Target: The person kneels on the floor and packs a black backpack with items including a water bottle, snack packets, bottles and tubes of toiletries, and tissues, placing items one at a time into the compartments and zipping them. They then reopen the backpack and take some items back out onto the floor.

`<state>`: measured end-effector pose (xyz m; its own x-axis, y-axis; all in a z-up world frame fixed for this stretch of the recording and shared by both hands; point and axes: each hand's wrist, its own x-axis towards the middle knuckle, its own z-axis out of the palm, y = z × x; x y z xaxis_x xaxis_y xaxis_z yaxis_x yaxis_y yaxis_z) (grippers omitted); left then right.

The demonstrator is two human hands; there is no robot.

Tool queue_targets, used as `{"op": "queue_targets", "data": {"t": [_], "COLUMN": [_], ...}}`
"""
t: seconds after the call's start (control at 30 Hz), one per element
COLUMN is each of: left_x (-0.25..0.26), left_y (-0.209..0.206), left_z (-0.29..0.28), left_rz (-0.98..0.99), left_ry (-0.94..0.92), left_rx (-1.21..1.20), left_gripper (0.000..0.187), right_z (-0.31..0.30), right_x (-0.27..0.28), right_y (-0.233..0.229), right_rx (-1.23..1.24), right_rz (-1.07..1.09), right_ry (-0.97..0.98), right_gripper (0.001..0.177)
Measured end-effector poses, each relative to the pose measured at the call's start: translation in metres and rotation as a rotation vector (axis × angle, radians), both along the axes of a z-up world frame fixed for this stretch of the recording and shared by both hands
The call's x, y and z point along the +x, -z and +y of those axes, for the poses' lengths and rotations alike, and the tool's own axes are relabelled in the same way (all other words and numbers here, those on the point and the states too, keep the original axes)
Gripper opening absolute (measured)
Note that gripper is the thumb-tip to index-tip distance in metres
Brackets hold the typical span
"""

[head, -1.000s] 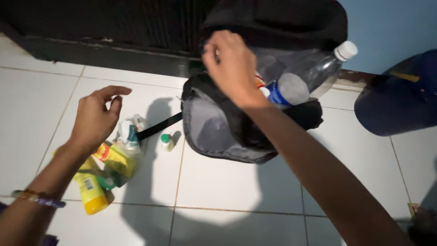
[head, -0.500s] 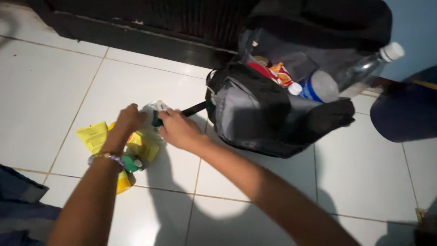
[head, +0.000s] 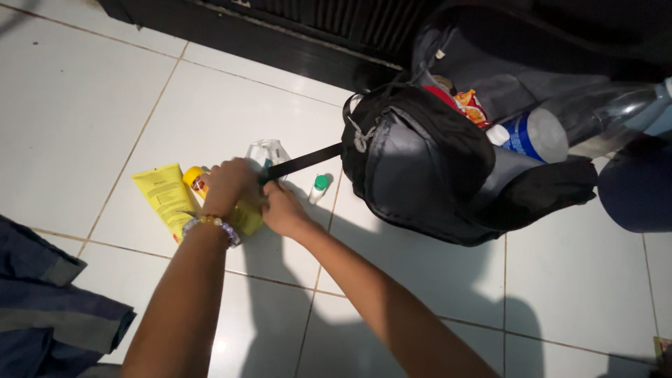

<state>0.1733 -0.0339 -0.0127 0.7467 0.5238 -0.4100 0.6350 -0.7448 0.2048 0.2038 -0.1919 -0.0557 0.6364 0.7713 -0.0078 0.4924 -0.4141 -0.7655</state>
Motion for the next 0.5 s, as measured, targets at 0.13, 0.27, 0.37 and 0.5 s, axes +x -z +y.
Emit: {"op": "queue_targets", "data": {"t": [0.13,0.27,0.37,0.5], "left_x": [0.01,0.009,0.001,-0.008], "left_y": [-0.006,-0.011,-0.016,-0.033], "left_z": [-0.002,0.021,0.03,0.034], "left_rz": [-0.034,-0.177,-0.283,-0.424], "left_ry": [-0.209,-0.329,-0.38,-0.396], "left_rx": [-0.003,-0.108,-0.069,0.009], "left_gripper": [0.038,0.036,0.037,0.039], "right_z": [0.005,0.003,0.0,0.004], "right_x": [0.005,0.009,0.013,0.016], "right_y": [0.012,0.009,-0.003,-0.034], "right_rx": [0.04,0.118,0.035,0.111], "right_rz": [0.086,0.107,0.214,0.162], "right_ry": [0.03,0.039,0.086,0.072], "right_gripper": [0.037,0.038,0.039,0.036]}}
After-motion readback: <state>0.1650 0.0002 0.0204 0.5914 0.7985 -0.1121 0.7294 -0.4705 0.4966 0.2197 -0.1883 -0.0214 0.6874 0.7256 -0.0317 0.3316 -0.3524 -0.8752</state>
